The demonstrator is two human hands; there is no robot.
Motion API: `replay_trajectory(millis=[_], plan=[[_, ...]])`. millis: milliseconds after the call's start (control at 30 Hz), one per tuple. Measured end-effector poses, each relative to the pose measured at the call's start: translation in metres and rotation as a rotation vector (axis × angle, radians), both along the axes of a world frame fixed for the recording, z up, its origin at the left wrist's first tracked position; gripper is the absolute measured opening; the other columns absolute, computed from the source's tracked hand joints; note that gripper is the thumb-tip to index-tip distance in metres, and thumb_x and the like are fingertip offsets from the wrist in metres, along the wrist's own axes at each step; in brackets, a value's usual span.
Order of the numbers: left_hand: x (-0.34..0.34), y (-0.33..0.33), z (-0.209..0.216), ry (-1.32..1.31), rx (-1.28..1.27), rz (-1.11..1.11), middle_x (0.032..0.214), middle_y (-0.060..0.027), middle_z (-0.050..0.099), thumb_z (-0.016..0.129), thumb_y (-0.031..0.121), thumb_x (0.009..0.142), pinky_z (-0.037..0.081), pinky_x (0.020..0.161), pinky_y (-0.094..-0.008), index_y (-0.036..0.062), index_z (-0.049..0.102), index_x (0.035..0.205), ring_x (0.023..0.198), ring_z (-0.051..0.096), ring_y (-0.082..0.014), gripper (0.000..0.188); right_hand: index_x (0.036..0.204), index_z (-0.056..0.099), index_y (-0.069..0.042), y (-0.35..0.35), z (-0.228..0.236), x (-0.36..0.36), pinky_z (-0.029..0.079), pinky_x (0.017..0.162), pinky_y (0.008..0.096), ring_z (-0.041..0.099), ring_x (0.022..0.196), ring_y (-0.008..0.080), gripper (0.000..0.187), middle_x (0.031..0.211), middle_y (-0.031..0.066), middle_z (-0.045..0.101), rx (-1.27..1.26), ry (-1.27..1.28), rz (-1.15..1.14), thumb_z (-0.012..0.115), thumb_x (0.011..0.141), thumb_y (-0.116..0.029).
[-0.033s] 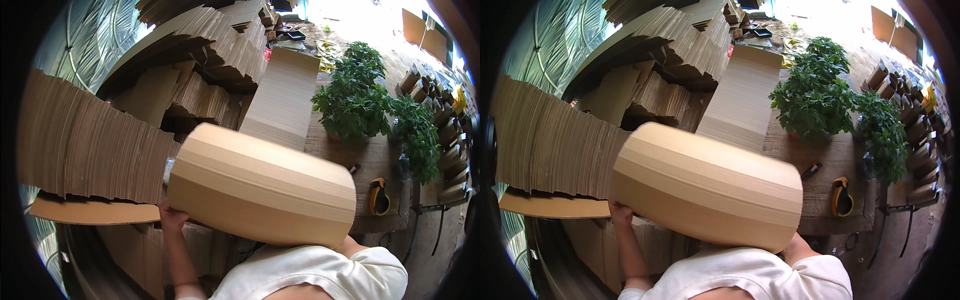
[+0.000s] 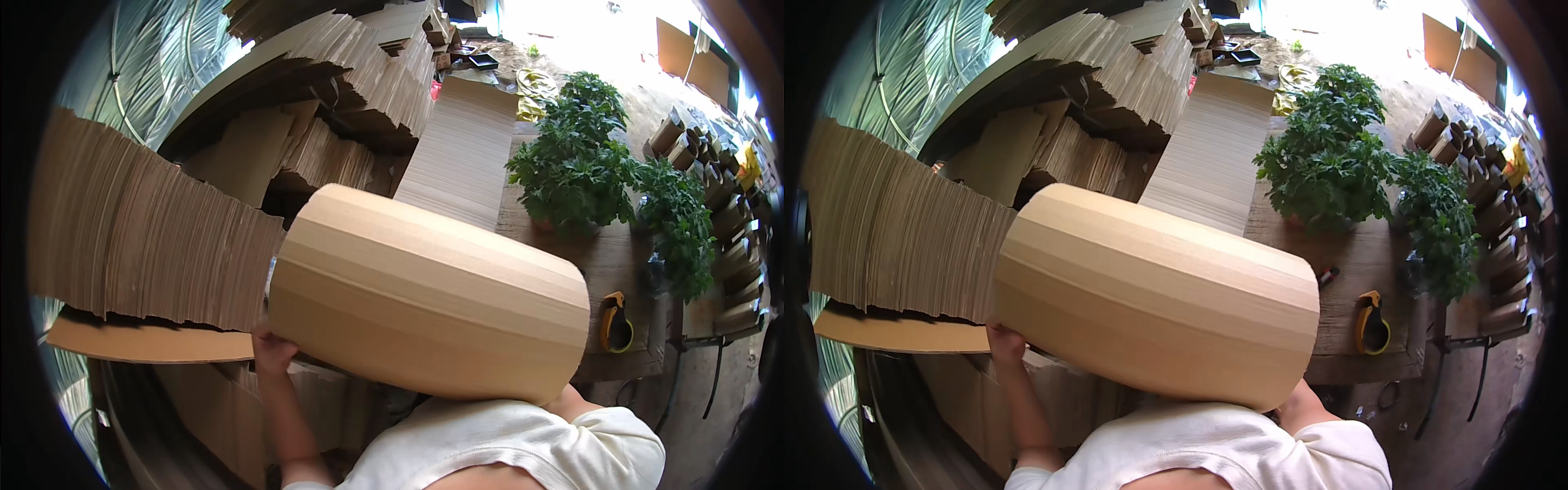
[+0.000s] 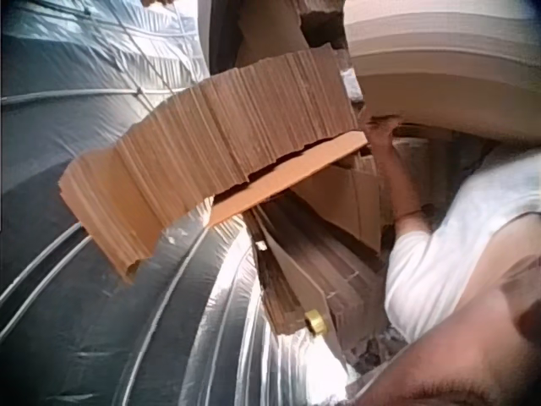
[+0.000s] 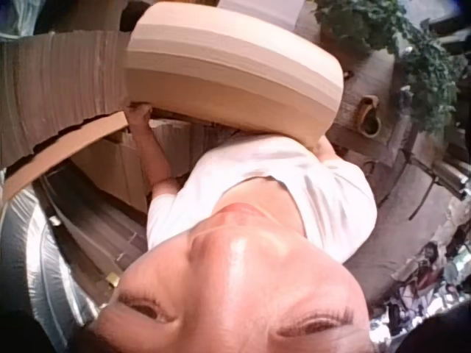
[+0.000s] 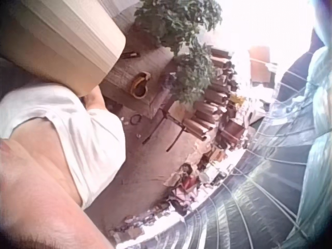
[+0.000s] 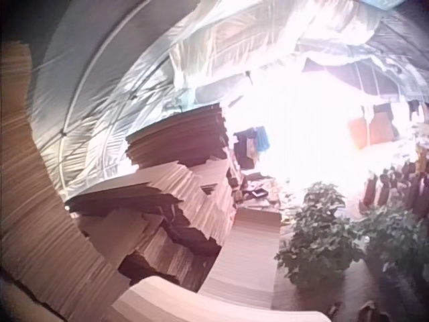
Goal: The person rolls a sheet of cardboard into a cylinder and secures it with a tape gun. They then place a small potted plant inside the cylinder and set it aside. The person repeats the process with another sheet of cardboard and a second plant.
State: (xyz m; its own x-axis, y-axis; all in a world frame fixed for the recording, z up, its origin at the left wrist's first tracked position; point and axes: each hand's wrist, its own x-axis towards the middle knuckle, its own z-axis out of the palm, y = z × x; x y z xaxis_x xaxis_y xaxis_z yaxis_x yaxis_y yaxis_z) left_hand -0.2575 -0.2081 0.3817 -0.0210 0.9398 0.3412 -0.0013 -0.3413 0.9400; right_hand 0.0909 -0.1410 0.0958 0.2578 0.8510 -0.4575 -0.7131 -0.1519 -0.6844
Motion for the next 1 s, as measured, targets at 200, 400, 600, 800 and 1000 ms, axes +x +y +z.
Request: replay_trajectory(millis=[200, 400, 600, 800, 1000], plan=[[-0.012, 0.005, 0.023, -0.061, -0.137, -0.07, 0.1, -0.0055, 0.06, 0.073, 0.049, 0.069, 0.046, 0.077, -0.0268, -0.0024, 0.053, 0.113, 0.091, 0.057, -0.014, 0.071, 0.117, 0.045, 0.001, 0.027, 0.035, 0.009, 0.052, 0.071, 0.0305, 0.06, 0.08, 0.0175, 0.04, 0.102, 0.0109, 0.058, 0.26, -0.008, -0.091, 0.06, 0.081, -0.005], [-0.019, -0.011, -0.012, -0.054, -0.581, 0.031, 0.109, -0.0102, 0.058, 0.055, 0.029, 0.077, 0.042, 0.089, -0.0286, -0.0038, 0.051, 0.117, 0.101, 0.055, -0.0175, 0.053, 0.085, 0.06, 0.005, -0.015, -0.004, -0.001, 0.051, 0.06, 0.039, 0.062, 0.069, 0.025, 0.019, 0.076, 0.0149, 0.062, -0.425, 0.015, 0.225, 0.055, 0.08, -0.013], [-0.029, -0.014, -0.008, -0.108, -0.44, 0.072, 0.112, -0.0106, 0.058, 0.063, 0.03, 0.072, 0.041, 0.092, -0.0296, -0.0045, 0.048, 0.121, 0.102, 0.055, -0.0192, 0.062, 0.087, 0.06, 0.004, -0.054, -0.087, -0.024, 0.05, 0.07, 0.0457, 0.06, 0.078, 0.0298, 0.027, 0.085, 0.0167, 0.06, -0.523, 0.285, 0.446, 0.059, 0.078, -0.021], [-0.025, -0.013, 0.045, 0.097, -0.542, 0.05, 0.108, -0.01, 0.059, 0.069, 0.029, 0.068, 0.042, 0.09, -0.0306, -0.0035, 0.049, 0.118, 0.1, 0.055, -0.0185, 0.063, 0.09, 0.059, 0.004, -0.055, -0.121, -0.053, 0.05, 0.071, 0.0461, 0.06, 0.079, 0.0302, 0.028, 0.087, 0.0169, 0.06, -0.565, 0.408, 0.456, 0.061, 0.077, -0.021], [-0.012, -0.012, 0.079, -0.066, -0.54, 0.128, 0.112, -0.0089, 0.059, 0.069, 0.031, 0.071, 0.044, 0.089, -0.0328, -0.0024, 0.05, 0.117, 0.102, 0.056, -0.0197, 0.061, 0.092, 0.059, 0.003, -0.041, -0.148, -0.083, 0.049, 0.072, 0.0465, 0.06, 0.08, 0.0306, 0.03, 0.089, 0.0171, 0.059, -0.576, 0.495, 0.46, 0.062, 0.076, -0.021]])
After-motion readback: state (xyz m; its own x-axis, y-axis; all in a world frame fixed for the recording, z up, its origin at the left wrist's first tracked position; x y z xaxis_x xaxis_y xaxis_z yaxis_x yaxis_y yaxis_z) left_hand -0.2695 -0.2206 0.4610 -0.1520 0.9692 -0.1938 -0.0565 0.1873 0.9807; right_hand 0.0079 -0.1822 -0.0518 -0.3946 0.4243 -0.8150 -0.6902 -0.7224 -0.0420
